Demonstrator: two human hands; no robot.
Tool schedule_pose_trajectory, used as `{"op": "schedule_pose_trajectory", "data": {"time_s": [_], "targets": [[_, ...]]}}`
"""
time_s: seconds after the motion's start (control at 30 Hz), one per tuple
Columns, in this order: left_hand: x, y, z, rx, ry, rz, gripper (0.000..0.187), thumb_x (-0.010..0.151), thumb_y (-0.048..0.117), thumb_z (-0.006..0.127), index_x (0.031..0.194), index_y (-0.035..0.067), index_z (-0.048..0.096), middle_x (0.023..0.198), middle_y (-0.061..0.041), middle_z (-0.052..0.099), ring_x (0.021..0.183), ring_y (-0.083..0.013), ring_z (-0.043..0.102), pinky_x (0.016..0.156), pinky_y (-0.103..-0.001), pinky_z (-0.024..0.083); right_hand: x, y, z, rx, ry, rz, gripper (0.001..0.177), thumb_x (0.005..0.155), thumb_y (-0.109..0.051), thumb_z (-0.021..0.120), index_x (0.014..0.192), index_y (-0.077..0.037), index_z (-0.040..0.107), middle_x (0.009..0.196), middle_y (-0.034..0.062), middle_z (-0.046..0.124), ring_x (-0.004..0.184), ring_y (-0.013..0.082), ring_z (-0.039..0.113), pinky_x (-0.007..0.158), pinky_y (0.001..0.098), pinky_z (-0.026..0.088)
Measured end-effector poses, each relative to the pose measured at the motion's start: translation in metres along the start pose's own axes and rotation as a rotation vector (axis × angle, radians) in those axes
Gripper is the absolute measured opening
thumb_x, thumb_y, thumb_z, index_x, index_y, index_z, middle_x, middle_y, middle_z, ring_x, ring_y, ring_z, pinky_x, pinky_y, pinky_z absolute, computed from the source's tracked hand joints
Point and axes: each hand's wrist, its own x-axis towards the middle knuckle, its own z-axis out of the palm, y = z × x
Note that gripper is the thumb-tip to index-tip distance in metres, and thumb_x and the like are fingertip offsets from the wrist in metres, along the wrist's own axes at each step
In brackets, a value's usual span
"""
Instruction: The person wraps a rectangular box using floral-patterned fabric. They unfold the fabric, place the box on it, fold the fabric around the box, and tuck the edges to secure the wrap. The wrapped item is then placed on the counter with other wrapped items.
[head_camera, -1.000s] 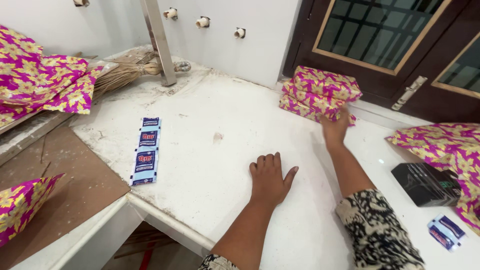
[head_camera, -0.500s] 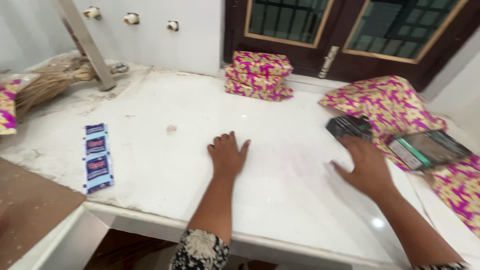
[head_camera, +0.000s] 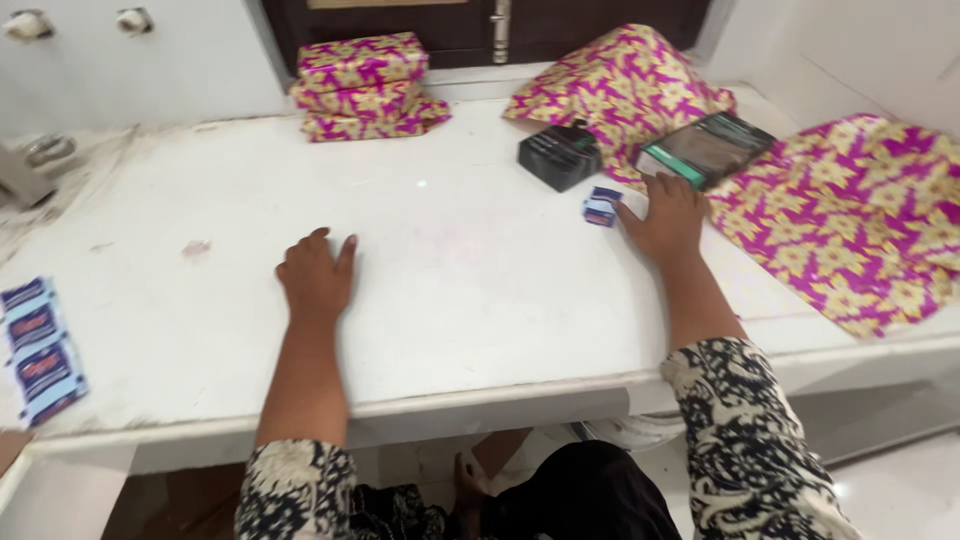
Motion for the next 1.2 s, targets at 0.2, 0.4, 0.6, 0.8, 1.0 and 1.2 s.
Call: {"op": "schedule_pose_trajectory", "data": {"time_s": [0.2,0.4,0.6,0.8,1.0,1.2], "targets": [[0.000,0.002,-0.012,0.000,-0.049,0.000,0.057,0.104,0.055,0.056,0.133,0.007,0.065,0.124,-0.016,0.068,0.119,-0.0373,0.058,0.099,-0.060,0.040,0.005,0.043,-0.004,-0.300,0.040,0.324,0.089,0.082,-0.053,0.073,0.150,0.000,0.051,0.160,0.0297,0.036,0.148,0.0544,0.018,0.114,0.0746,0.008],[0.000,-0.002,-0.014,-0.029,-0.056,0.027,0.054,0.108,0.053,0.056,0.132,0.005,0.067,0.125,-0.016,0.069,0.120,-0.0386,0.057,0.100,-0.062,0.038,0.010,0.073,-0.010,-0.278,-0.328,0.829,0.070,0.094,-0.063,0.062,0.132,-0.004,0.065,0.143,0.0257,0.054,0.138,0.0484,0.041,0.110,0.0696,0.025],[0.003,-0.005,-0.016,0.013,-0.063,0.058,0.053,0.108,0.053,0.056,0.130,0.007,0.069,0.127,-0.019,0.067,0.123,-0.0422,0.055,0.101,-0.064,0.038,0.027,0.057,-0.010,-0.437,-0.341,0.765,0.037,0.094,-0.034,0.064,0.121,-0.011,0.073,0.121,0.0135,0.072,0.109,0.0352,0.069,0.096,0.0606,0.042],[0.007,-0.011,-0.028,-0.017,-0.125,0.051,0.058,0.109,0.054,0.056,0.138,0.004,0.065,0.124,-0.014,0.074,0.118,-0.0409,0.063,0.102,-0.059,0.043,0.025,0.034,-0.065,-0.080,0.174,0.649,0.024,0.097,-0.031,0.059,0.099,-0.015,0.076,0.100,0.0097,0.076,0.097,0.0344,0.070,0.106,0.0690,0.033],[0.003,0.000,-0.035,0.007,-0.102,-0.020,0.062,0.110,0.053,0.057,0.144,0.003,0.060,0.120,-0.014,0.075,0.107,-0.0380,0.069,0.103,-0.055,0.045,0.035,-0.006,-0.115,0.076,0.680,0.285,0.020,0.100,-0.015,0.063,0.114,-0.001,0.069,0.100,0.0186,0.073,0.099,0.0394,0.067,0.094,0.0502,0.046],[-0.001,0.018,-0.046,-0.033,-0.156,-0.071,0.066,0.110,0.055,0.053,0.149,0.002,0.055,0.118,-0.016,0.075,0.099,-0.0369,0.072,0.093,-0.050,0.052,0.028,-0.103,-0.078,0.027,0.172,-0.487,0.046,0.097,-0.007,0.059,0.141,0.002,0.051,0.156,0.0221,0.048,0.148,0.0390,0.043,0.129,0.0517,0.027]]}}
